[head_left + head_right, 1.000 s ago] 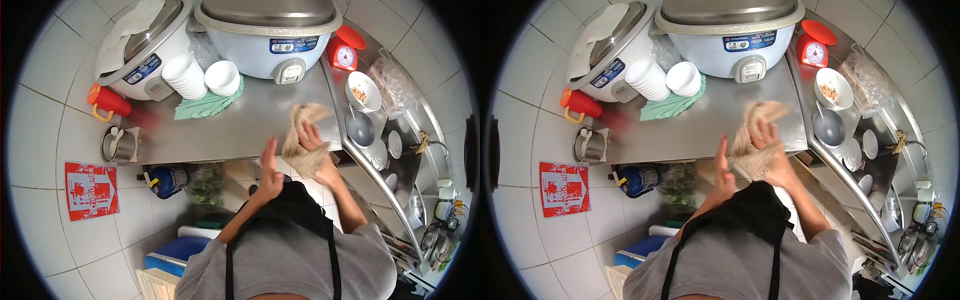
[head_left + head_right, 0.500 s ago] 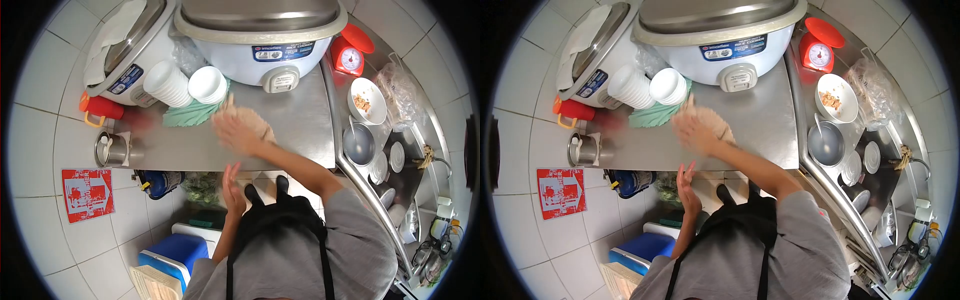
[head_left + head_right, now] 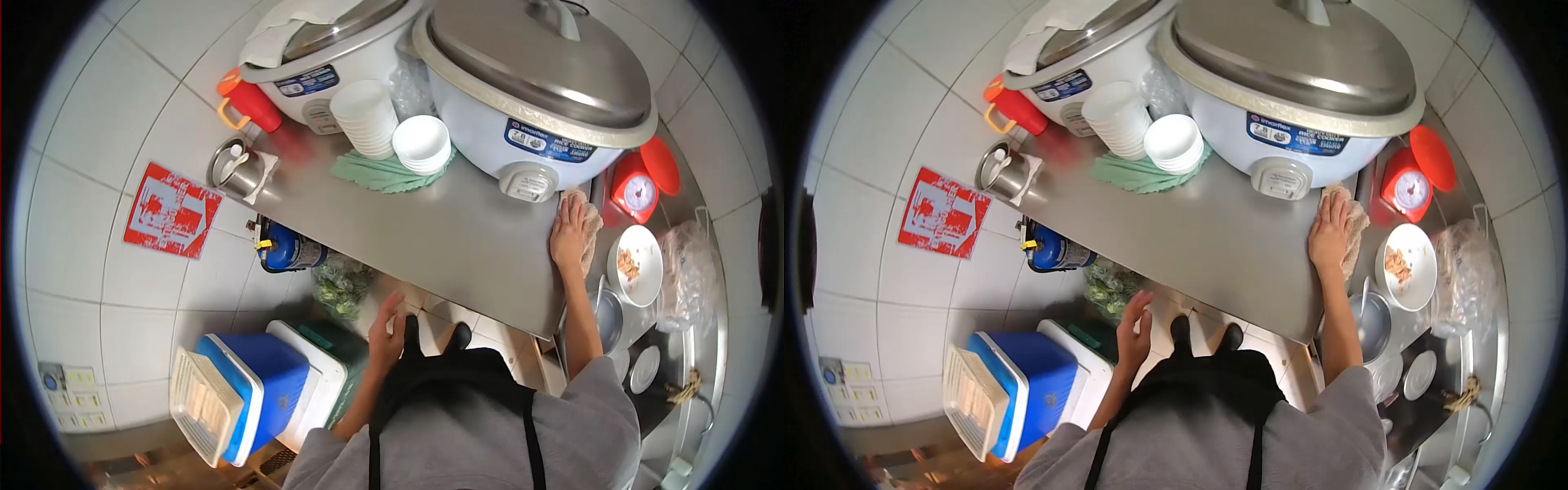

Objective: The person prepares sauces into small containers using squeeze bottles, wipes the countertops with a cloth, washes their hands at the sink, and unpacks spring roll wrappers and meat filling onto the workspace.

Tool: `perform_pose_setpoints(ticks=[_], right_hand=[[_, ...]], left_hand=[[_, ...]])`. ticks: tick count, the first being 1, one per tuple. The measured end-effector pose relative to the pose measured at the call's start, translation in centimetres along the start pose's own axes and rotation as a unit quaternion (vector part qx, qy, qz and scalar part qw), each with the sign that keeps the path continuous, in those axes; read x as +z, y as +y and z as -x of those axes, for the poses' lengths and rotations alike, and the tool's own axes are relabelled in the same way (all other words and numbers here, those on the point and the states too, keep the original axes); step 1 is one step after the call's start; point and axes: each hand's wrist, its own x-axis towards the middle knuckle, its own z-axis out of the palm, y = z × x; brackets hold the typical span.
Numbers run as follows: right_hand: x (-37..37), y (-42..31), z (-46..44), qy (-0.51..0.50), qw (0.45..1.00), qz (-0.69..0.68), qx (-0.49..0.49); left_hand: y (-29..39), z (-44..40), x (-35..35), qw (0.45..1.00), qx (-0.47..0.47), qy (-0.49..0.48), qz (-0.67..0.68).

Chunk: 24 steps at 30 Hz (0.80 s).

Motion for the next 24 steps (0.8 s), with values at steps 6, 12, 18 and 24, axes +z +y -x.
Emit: perform_pose_setpoints(ticks=[6, 12, 18, 24], right_hand=[[0.2, 1.3, -2.8, 0.016, 0.998, -0.057, -0.026], [-11.6, -6.0, 6.4, 0.139, 0.950, -0.279, -0.024], [-16.3, -14.8, 7.1, 0.060, 0.920, -0.387, -0.015], [-15.9, -28.6, -3.3, 0.019, 0.843, -0.529, -0.096]], left_hand=[[2.4, -5.5, 0.0, 0.992, 0.113, -0.009, -0.058], [12.2, -24.8, -8.1, 0.950, 0.272, 0.127, -0.085], [16.5, -47.4, -13.4, 0.830, 0.423, 0.225, -0.286], [15.7, -54.7, -16.2, 0.866, 0.390, 0.045, -0.310]])
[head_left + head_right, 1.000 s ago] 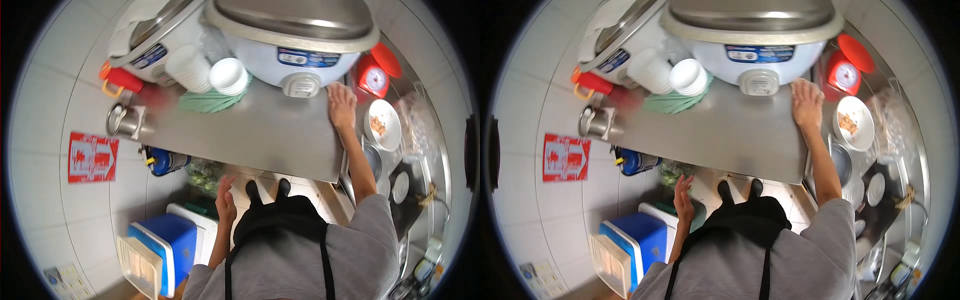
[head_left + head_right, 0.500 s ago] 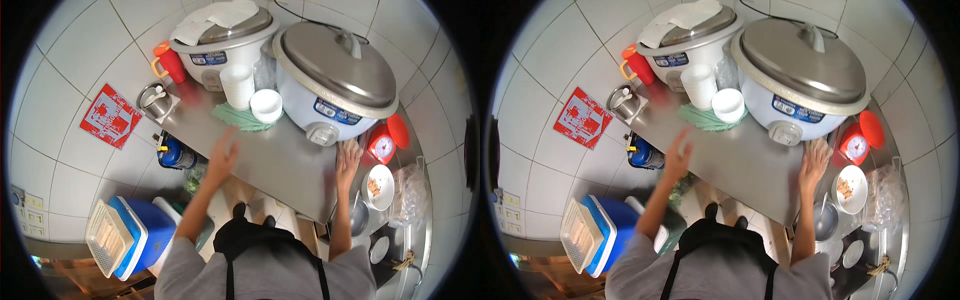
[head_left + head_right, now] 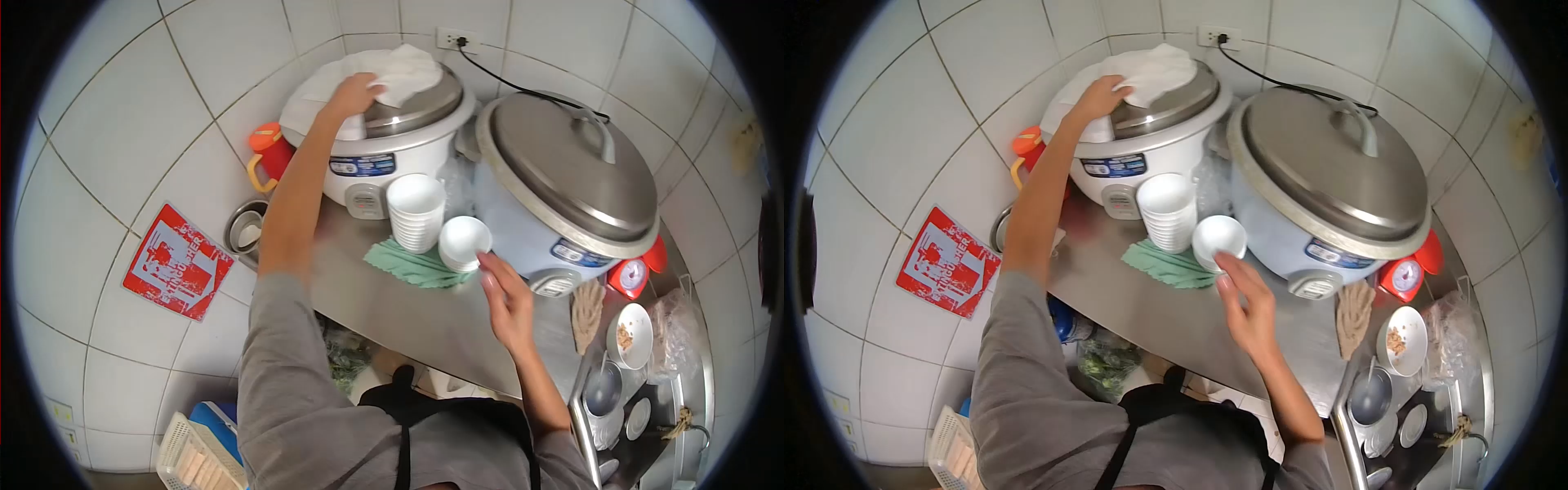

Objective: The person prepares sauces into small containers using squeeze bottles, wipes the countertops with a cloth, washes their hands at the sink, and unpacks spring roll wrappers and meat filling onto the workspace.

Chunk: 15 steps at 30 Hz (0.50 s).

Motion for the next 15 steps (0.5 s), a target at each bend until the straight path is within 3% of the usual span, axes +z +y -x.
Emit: perform_pose_setpoints(ticks=[4, 6, 7, 8, 10, 13, 15], right_hand=[[9.8, 0.3, -8.9, 0.036, 0.965, -0.252, 0.055], [13.8, 1.1, -11.4, 0.042, 0.942, -0.319, 0.097], [15.3, 1.9, -11.4, 0.030, 0.941, -0.317, 0.116], [16.6, 3.1, -10.5, 0.013, 0.942, -0.306, 0.137], [18.1, 5.3, -7.2, -0.028, 0.946, -0.270, 0.178], [18.1, 5.8, -5.1, -0.062, 0.958, -0.211, 0.183], [17.3, 4.8, -7.6, -0.061, 0.977, -0.152, 0.135]], left_hand=[[8.6, 5.5, -11.8, 0.937, 0.000, -0.274, 0.217], [9.8, 8.4, -12.5, 0.858, -0.020, -0.187, 0.479], [11.4, 9.7, -9.2, 0.925, -0.032, -0.019, 0.378], [13.4, 11.4, -7.9, 0.934, -0.047, -0.027, 0.353], [13.8, 14.5, -6.3, 0.891, -0.094, 0.068, 0.439], [14.7, 17.9, -4.3, 0.871, -0.057, 0.111, 0.476], [14.2, 19.4, -4.4, 0.841, -0.052, 0.041, 0.537]])
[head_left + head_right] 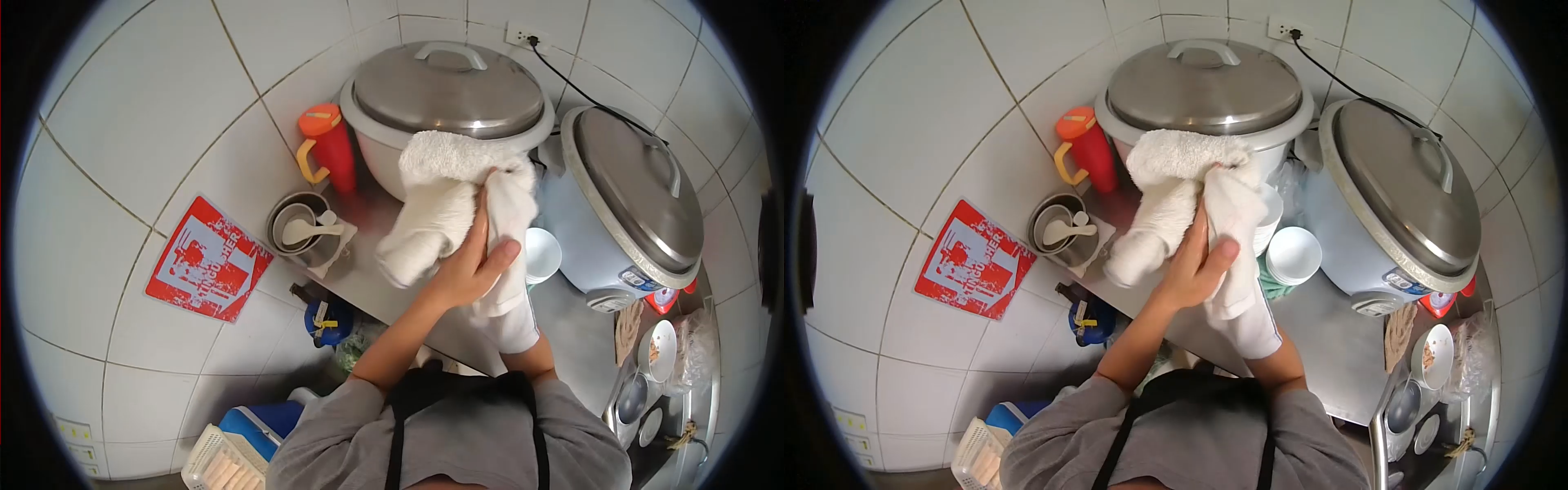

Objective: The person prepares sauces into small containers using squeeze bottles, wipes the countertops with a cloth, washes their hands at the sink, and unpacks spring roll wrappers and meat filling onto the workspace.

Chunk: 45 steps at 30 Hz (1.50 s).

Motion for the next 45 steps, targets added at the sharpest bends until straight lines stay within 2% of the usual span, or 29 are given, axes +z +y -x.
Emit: perform_pose_setpoints(ticks=[2, 3, 4, 5, 7, 10, 13, 17, 18, 20, 24, 26, 27, 29, 31, 33, 35, 36, 37, 38, 39, 40, 42, 43, 44, 45], right_hand=[[-1.6, -3.7, -3.2, 0.010, 0.995, 0.074, -0.070], [-2.6, -6.1, -4.9, 0.016, 0.987, 0.114, -0.111], [-3.6, -8.8, -6.3, 0.024, 0.976, 0.154, -0.153], [-4.5, -11.4, -7.7, 0.032, 0.962, 0.195, -0.190], [-5.8, -16.0, -11.0, 0.038, 0.929, 0.271, -0.249], [-5.7, -20.8, -16.9, 0.044, 0.871, 0.384, -0.302], [-4.4, -21.3, -24.4, 0.041, 0.812, 0.504, -0.291], [-1.5, -13.5, -33.7, -0.024, 0.758, 0.641, -0.120], [-1.2, -10.9, -35.3, -0.030, 0.743, 0.652, -0.150], [-0.6, -8.3, -36.5, 0.007, 0.779, 0.595, -0.196], [0.3, -8.6, -38.9, 0.007, 0.743, 0.650, -0.160], [0.3, -9.1, -40.0, -0.030, 0.724, 0.669, -0.167], [0.9, -9.0, -39.5, -0.006, 0.712, 0.671, -0.207], [2.2, -9.7, -38.0, 0.050, 0.682, 0.671, -0.285], [5.7, -13.6, -32.1, 0.118, 0.702, 0.671, -0.208], [7.9, -12.0, -29.7, 0.235, 0.669, 0.573, -0.410], [10.3, -11.6, -21.6, 0.154, 0.781, 0.392, -0.461], [10.7, -11.7, -15.2, 0.077, 0.839, 0.256, -0.474], [10.9, -11.3, -8.0, 0.061, 0.875, 0.204, -0.434], [10.5, -9.6, -2.7, -0.031, 0.927, 0.152, -0.342], [11.1, -5.7, 3.0, 0.028, 0.928, 0.042, -0.368], [9.3, -3.6, 8.7, -0.061, 0.915, 0.139, -0.373], [6.3, 2.4, 19.6, -0.221, 0.934, 0.060, -0.275], [3.9, 6.9, 24.8, -0.263, 0.940, 0.088, -0.200], [1.4, 10.7, 29.2, -0.259, 0.950, 0.120, -0.124], [-1.6, 14.8, 33.6, -0.239, 0.960, 0.132, -0.064]], left_hand=[[-0.8, 2.7, -0.9, 0.998, 0.004, 0.003, 0.055], [-3.7, 4.3, -1.8, 0.995, 0.075, 0.061, 0.007], [-6.9, 6.1, -1.9, 0.968, -0.038, 0.178, 0.175], [-9.7, 6.9, -3.6, 0.921, -0.219, 0.294, 0.129], [-16.6, 7.9, -5.9, 0.914, -0.292, 0.281, 0.015], [-20.6, 5.5, -6.4, 0.865, -0.443, 0.226, 0.073], [-23.8, 4.9, -6.5, 0.880, -0.420, 0.196, 0.102], [-23.3, 5.1, -5.6, 0.880, -0.397, 0.229, 0.126], [-24.1, 5.2, -5.4, 0.885, -0.387, 0.233, 0.114], [-24.8, 5.3, -5.2, 0.886, -0.378, 0.248, 0.104], [-23.3, 5.7, -4.4, 0.879, -0.383, 0.270, 0.084], [-23.3, 7.4, -4.0, 0.884, -0.375, 0.276, 0.044], [-24.1, 8.7, -3.4, 0.888, -0.364, 0.280, 0.020], [-23.3, 10.5, -2.0, 0.896, -0.331, 0.295, 0.004], [-18.4, 11.7, -1.3, 0.899, -0.298, 0.322, 0.018], [-12.8, 13.3, -1.1, 0.902, -0.245, 0.356, -0.019], [-8.3, 15.8, -1.0, 0.891, -0.247, 0.374, -0.074], [-8.6, 18.4, -1.0, 0.898, -0.190, 0.376, -0.130], [-9.2, 21.3, -0.7, 0.898, -0.130, 0.377, -0.184], [-8.7, 23.9, 0.2, 0.888, -0.163, 0.409, -0.134], [-8.0, 26.9, 1.3, 0.872, -0.195, 0.441, -0.088], [-7.3, 30.5, 2.4, 0.862, -0.271, 0.404, -0.145], [-6.9, 38.4, 5.1, 0.832, -0.379, 0.348, -0.208], [-6.9, 42.4, 6.7, 0.817, -0.420, 0.333, -0.213], [-6.6, 46.4, 8.7, 0.811, -0.435, 0.352, -0.170], [-4.8, 48.6, 10.6, 0.801, -0.438, 0.344, -0.221]])
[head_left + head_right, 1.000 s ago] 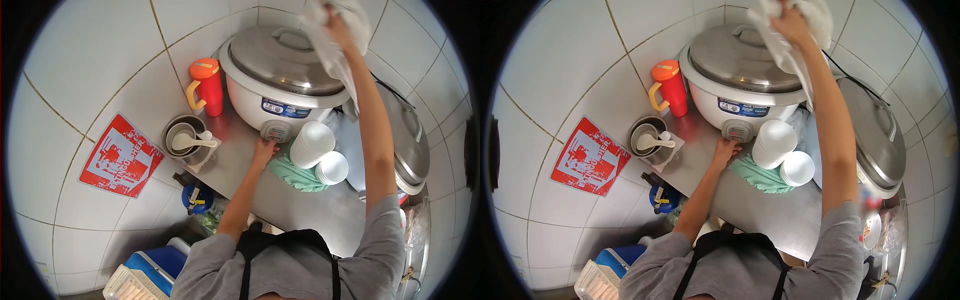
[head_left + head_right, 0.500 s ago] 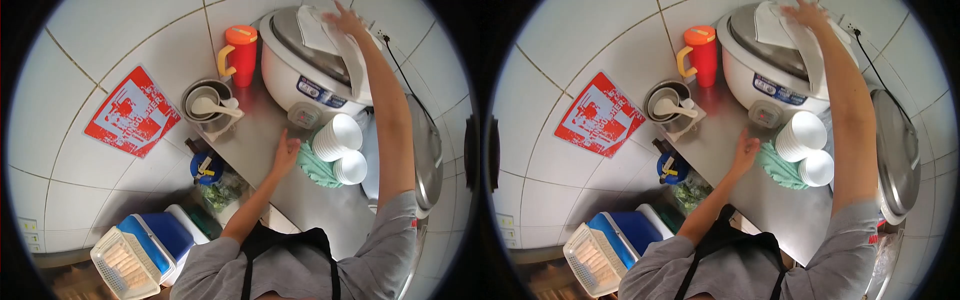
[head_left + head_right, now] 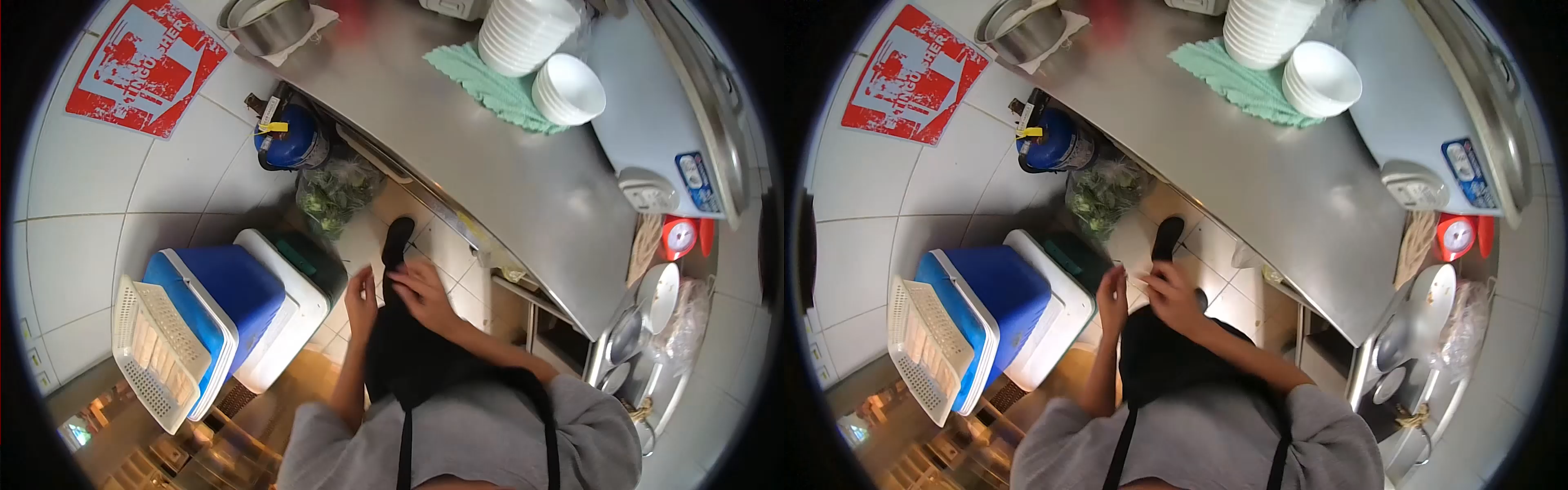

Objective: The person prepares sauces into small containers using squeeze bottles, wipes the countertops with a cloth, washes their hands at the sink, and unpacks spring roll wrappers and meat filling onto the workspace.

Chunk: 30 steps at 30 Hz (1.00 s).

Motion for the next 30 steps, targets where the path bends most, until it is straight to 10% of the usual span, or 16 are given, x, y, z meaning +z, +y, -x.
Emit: perform_pose_setpoints(ticks=[3, 5, 7, 12, 18, 23, 27, 30], right_hand=[[-7.1, -3.5, 4.6, 0.157, 0.966, -0.033, 0.201], [-14.1, -6.9, 4.2, 0.200, 0.951, 0.233, 0.030], [-18.4, -12.3, 2.7, 0.347, 0.917, 0.155, -0.120], [-24.5, -19.6, 4.7, 0.256, 0.882, 0.054, -0.392], [-21.1, -16.9, 9.9, 0.302, 0.882, -0.025, -0.362], [-11.4, -9.0, 9.7, 0.296, 0.942, 0.037, -0.156], [-3.9, 6.2, 3.1, 0.117, 0.977, 0.143, 0.110], [-7.0, 15.5, 3.6, 0.254, 0.887, 0.370, 0.108]], left_hand=[[3.4, 1.8, -3.1, 0.995, 0.046, 0.084, -0.006], [11.0, 1.2, -6.8, 0.977, 0.102, 0.143, 0.119], [17.3, 0.5, -10.0, 0.908, 0.345, 0.237, 0.030], [25.7, -0.8, -12.4, 0.677, 0.647, 0.349, 0.007], [23.1, -1.2, -10.9, 0.664, 0.679, 0.301, 0.080], [15.2, -1.9, -6.0, 0.818, 0.526, 0.183, 0.146], [8.3, -3.5, 2.8, 0.936, 0.315, -0.108, 0.113], [1.1, -4.9, 12.8, 0.898, 0.341, -0.276, 0.024]])
